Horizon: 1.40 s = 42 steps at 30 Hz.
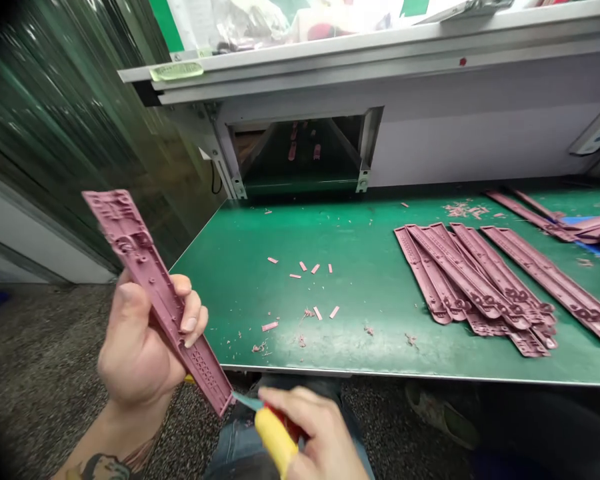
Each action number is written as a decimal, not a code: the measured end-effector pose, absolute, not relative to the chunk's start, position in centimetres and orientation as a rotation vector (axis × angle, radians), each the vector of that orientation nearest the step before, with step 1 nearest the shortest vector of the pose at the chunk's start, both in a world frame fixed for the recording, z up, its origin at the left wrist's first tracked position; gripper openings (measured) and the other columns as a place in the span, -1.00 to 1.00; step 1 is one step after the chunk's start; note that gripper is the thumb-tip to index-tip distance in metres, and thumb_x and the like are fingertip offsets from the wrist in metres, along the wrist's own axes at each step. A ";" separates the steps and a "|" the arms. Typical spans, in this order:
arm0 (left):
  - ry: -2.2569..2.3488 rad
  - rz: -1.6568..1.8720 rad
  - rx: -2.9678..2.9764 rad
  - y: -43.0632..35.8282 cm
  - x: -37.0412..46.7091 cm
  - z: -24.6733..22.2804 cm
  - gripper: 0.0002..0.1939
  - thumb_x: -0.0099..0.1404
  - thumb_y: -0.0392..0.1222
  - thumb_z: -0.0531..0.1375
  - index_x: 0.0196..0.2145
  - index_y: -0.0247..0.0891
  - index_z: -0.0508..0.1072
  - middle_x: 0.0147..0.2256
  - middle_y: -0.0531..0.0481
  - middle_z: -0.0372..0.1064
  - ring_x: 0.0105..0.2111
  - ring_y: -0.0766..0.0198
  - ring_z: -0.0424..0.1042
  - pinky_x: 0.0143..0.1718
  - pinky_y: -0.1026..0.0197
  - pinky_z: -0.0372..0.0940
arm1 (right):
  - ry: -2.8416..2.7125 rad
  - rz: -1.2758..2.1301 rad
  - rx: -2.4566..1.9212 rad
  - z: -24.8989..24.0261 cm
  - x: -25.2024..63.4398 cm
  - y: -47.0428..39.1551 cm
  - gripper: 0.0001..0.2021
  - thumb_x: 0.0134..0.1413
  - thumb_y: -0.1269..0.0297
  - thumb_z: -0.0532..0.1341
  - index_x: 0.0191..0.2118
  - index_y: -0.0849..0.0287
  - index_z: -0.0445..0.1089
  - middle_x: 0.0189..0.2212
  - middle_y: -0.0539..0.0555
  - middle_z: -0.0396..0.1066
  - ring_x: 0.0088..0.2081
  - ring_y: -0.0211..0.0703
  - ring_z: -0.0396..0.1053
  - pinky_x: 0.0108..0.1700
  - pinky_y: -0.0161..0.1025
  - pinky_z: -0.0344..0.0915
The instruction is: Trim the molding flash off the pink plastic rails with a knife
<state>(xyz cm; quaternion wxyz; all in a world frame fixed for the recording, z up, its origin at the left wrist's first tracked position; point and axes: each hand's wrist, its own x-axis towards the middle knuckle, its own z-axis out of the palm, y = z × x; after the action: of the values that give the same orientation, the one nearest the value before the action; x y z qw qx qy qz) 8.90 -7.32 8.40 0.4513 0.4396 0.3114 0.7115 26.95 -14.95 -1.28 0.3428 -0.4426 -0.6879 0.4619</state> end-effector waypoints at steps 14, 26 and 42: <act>0.845 1.742 1.212 -10.9 10.7 9.5 -0.81 0.07 0.13 0.30 -0.37 0.08 0.48 -0.44 0.12 0.35 -0.60 0.33 0.26 -0.56 0.19 0.25 | -2.306 0.585 -1.477 1.0 25.5 -12.2 -0.79 0.20 0.13 0.10 -0.24 -0.03 0.48 -0.47 0.03 0.41 -0.43 -0.09 0.36 -0.44 -0.23 0.04; 0.745 1.839 1.121 -9.5 8.4 11.3 -0.77 0.26 0.15 0.13 -0.28 0.00 0.42 -0.43 0.25 0.34 -0.65 0.44 0.18 -0.62 0.24 0.10 | -1.750 1.058 -1.207 0.8 26.9 -12.0 -0.73 0.30 0.20 0.02 -0.24 0.14 0.44 -0.47 0.00 0.39 -0.44 -0.23 0.32 -0.40 -0.33 0.22; 0.821 0.894 2.785 -9.0 4.4 6.0 -0.34 0.16 -0.40 0.24 0.18 -0.01 0.26 0.00 -0.10 0.44 -0.05 -0.03 0.43 -0.02 -0.02 0.30 | -1.430 1.746 -0.832 5.3 28.6 -10.6 -0.62 0.10 -0.12 0.16 -0.36 0.15 0.29 -0.52 0.00 0.35 -0.48 -0.27 0.31 -0.42 -0.33 0.26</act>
<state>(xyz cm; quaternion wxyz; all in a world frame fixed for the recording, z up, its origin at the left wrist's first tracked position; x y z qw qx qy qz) 4.43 -9.01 6.04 0.0517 0.9155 0.2697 0.2939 28.59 -10.62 5.32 0.3600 -0.3226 -0.5546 0.6773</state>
